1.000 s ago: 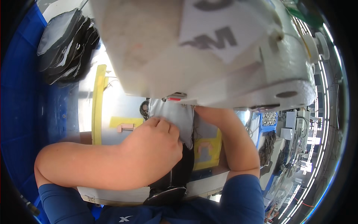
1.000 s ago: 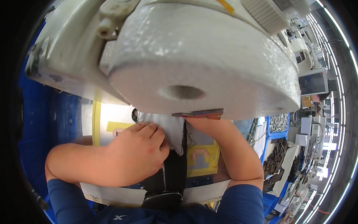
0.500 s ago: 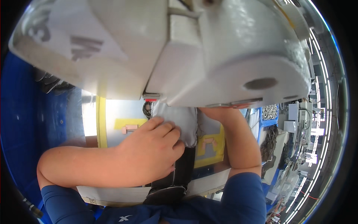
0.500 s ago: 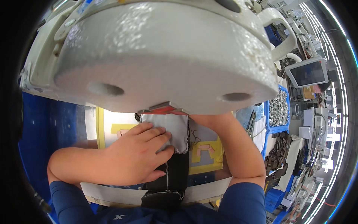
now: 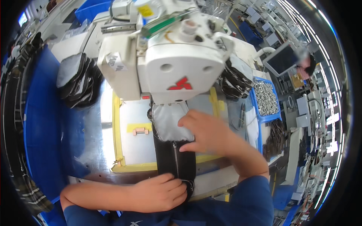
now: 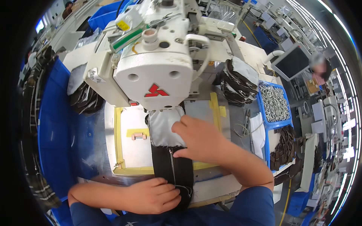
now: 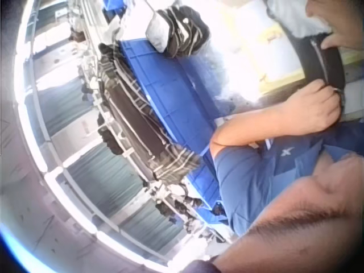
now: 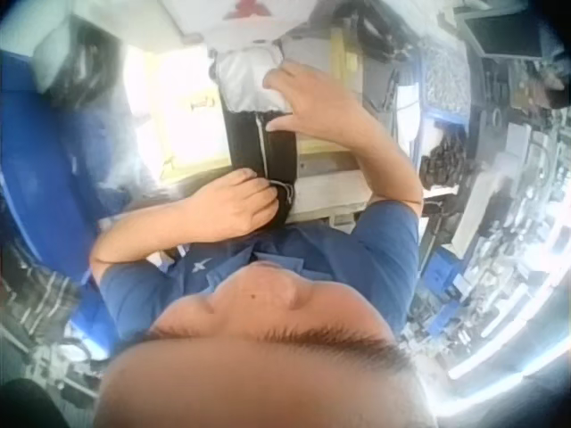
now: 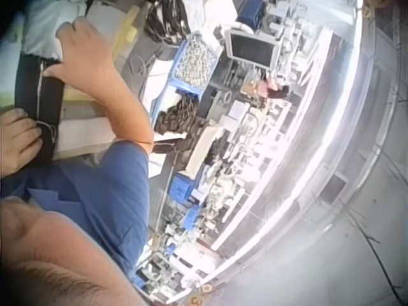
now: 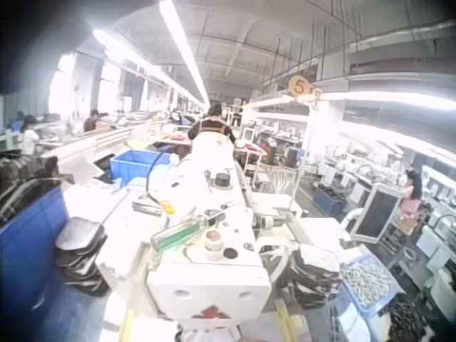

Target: The person sews zippers onto small fabric pouches using an industrial sewing machine. They repeatedly align the zipper with the pouch edge, feed the item under the presser foot, and stitch along the seam. The person handles multiple pouches, including black and plaid patterns, and stacks the finished items on the table.

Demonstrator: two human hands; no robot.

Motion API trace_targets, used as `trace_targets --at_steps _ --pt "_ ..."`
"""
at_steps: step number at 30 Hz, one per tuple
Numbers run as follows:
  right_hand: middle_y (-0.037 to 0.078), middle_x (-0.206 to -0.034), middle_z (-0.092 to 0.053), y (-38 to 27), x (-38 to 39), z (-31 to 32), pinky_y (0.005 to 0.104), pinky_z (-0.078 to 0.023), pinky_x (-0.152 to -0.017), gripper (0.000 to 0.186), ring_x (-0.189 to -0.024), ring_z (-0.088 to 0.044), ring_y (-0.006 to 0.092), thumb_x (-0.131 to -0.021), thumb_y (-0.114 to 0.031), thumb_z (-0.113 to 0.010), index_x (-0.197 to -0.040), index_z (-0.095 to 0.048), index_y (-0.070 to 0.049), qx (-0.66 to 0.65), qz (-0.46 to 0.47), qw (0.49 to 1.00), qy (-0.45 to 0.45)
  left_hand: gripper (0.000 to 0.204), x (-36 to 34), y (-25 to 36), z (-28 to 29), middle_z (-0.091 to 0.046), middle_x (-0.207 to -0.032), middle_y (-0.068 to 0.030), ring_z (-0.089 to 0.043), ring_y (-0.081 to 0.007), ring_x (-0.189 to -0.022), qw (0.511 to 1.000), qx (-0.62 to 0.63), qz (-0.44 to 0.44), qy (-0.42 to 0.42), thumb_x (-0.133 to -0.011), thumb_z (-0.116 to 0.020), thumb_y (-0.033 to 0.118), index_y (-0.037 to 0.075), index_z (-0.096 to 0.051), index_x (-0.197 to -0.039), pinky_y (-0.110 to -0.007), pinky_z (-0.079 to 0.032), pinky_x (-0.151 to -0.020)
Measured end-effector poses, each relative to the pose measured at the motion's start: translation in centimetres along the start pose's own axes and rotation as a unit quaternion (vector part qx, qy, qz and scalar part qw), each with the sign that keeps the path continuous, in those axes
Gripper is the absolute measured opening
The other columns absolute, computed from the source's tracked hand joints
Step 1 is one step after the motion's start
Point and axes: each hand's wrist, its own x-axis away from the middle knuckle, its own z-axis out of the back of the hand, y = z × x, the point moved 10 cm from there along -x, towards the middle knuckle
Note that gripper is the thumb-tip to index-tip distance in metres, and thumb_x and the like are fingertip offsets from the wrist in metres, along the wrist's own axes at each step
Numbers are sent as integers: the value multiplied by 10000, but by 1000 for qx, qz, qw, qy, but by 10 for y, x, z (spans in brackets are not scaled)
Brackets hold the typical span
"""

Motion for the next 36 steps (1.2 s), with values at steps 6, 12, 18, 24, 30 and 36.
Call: trace_targets --at_steps 6,12,18,24,30,36 --pt "98 -1018 -612 10 54 -14 419 -595 -731 338 -1025 -658 283 -779 -211 -829 -1050 -689 -62 98 -100 988 72 338 32 40 -46 -697 -1320 -102 -642 -233 -1230 999 -36 11 -29 -920 -632 239 112 -725 -1219 -405 -475 -1114" --pt "94 -972 -607 7 99 25 430 -588 -662 223 -853 -683 306 -878 -212 -737 -1008 -629 -66 153 -77 963 209 397 46 80 -75 -701 -1274 -106 -648 -280 -1224 993 -108 18 -34 -859 -742 206 78 -724 -1234 -531 -474 -1103" --pt "140 -1030 -694 65 247 137 397 -570 -686 300 -754 -691 290 -915 -162 -757 -1176 -644 -64 61 -236 863 443 390 27 75 -32 -701 -1217 -127 -674 -323 -1156 999 -30 -15 22 -850 -762 111 45 -713 -1231 -543 -515 -1043" --pt "56 -976 -718 132 496 148 309 -536 -707 293 -796 -651 136 -911 -124 -791 -1172 -714 -14 -196 -471 662 548 246 -11 75 -22 -707 -1131 -53 -670 -220 -1020 994 -64 -77 53 -896 -694 160 108 -743 -1130 -441 -523 -933" --pt "47 -951 -723 172 665 84 303 -506 -654 275 -723 -606 131 -918 -79 -787 -1175 -721 -7 -182 -582 575 546 262 -81 107 -54 -679 -1046 -42 -626 -221 -872 982 -32 -179 45 -793 -738 152 101 -773 -1048 -400 -476 -764" --pt "179 -1098 -773 169 792 173 436 -573 -898 455 -1002 -753 320 -839 -195 -788 -1246 -718 -2 168 -658 498 539 305 -176 125 -75 -708 -1157 -134 -685 -297 -931 983 107 -119 84 -871 -768 188 69 -758 -1152 -371 -538 -800"
